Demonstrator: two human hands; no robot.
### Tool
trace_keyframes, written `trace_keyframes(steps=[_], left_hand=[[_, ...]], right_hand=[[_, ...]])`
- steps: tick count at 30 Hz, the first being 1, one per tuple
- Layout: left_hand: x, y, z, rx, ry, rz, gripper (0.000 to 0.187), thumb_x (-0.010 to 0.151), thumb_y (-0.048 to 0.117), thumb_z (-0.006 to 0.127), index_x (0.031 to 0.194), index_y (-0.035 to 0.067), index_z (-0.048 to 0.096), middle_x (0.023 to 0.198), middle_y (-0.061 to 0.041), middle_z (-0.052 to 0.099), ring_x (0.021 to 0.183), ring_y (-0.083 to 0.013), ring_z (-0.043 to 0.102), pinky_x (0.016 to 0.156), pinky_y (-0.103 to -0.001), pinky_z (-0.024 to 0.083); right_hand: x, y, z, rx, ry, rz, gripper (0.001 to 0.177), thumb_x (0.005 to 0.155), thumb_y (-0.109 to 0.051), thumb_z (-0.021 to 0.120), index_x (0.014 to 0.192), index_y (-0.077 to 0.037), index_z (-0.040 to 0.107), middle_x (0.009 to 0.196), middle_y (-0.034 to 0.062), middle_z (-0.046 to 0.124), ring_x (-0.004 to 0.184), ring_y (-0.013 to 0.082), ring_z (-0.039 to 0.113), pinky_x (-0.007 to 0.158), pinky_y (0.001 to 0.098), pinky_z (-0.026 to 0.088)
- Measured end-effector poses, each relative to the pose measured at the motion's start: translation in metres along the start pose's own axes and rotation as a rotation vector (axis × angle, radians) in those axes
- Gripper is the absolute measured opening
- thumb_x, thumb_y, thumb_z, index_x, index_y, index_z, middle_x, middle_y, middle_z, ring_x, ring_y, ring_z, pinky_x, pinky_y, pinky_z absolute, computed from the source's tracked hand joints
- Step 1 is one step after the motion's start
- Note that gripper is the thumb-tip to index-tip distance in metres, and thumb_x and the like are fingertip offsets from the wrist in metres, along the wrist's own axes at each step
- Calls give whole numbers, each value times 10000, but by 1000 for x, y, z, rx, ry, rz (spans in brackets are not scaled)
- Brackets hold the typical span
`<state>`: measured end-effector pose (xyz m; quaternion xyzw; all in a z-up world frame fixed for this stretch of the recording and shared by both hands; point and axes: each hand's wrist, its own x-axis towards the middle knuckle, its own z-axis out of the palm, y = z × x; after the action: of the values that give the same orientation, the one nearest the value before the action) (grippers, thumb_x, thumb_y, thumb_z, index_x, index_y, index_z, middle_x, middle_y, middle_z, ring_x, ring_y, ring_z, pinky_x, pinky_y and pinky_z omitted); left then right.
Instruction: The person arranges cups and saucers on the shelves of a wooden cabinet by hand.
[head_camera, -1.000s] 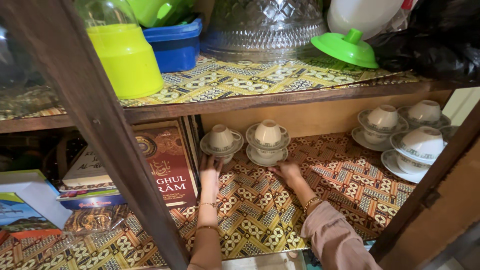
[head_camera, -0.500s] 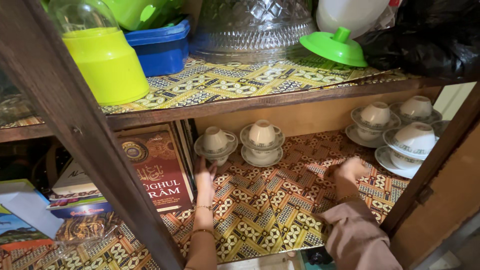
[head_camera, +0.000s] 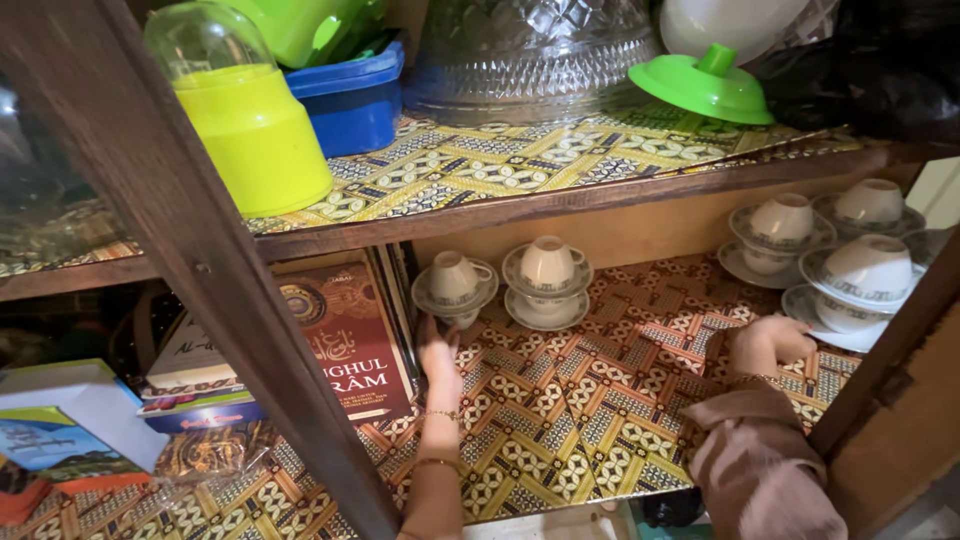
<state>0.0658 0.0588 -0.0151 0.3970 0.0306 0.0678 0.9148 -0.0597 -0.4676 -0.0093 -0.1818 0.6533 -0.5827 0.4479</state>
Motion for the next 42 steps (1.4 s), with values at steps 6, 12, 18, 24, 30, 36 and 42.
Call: trace_keyframes(steps=[6,12,18,24,30,36,42], left_hand=[[-22,-24,23,38,317,-287,540,989,212,672,1450,106,411,1168,-147,633,866,-209,632,777,-325,544],[-51,-88,68,73,-269,-380,366,911,166,691,1238,2,666,1039,-72,718,896,-167,732,814,-276,591],[-119,-135,124,738,-451,-280,411,892,280,721,1217,28,707,922,-105,760,821,-192,709,721,-296,563],[-149,-175,158,1072,-507,66,456,884,393,834,951,-57,798,772,-117,742,718,-173,651,675,-312,492],[-168,-211,196,553,-560,-329,252,825,277,821,861,97,649,755,-71,710,585,-155,608,507,-337,474],[-163,-250,214,777,-746,-286,380,942,391,737,789,44,759,760,-49,737,575,-135,595,497,-283,425],[-173,-275,226,749,-725,-291,314,919,256,736,802,-34,759,765,-135,765,614,-159,690,563,-277,509]], right_hand=[[-8,6,0,85,-157,26,310,956,-296,636,894,4,683,836,146,741,739,289,729,620,428,581],[-15,18,-23,139,-461,59,304,969,-283,636,930,15,680,897,157,731,789,285,717,646,415,574],[-26,47,-52,134,-811,191,299,981,-269,637,966,27,677,958,168,721,839,281,705,673,402,568],[-30,67,-73,66,-1004,221,296,994,-256,638,1002,38,673,1019,179,712,889,276,693,699,390,562],[-31,79,-96,-663,-1011,-595,295,1007,-243,639,1039,49,670,1079,190,702,938,272,682,725,377,555],[-30,45,-145,386,-1073,613,176,945,-61,576,1084,35,624,1016,157,702,875,249,738,728,318,668],[-41,28,-168,357,-934,253,266,946,31,556,1206,82,577,1046,192,701,838,240,726,687,304,602]])
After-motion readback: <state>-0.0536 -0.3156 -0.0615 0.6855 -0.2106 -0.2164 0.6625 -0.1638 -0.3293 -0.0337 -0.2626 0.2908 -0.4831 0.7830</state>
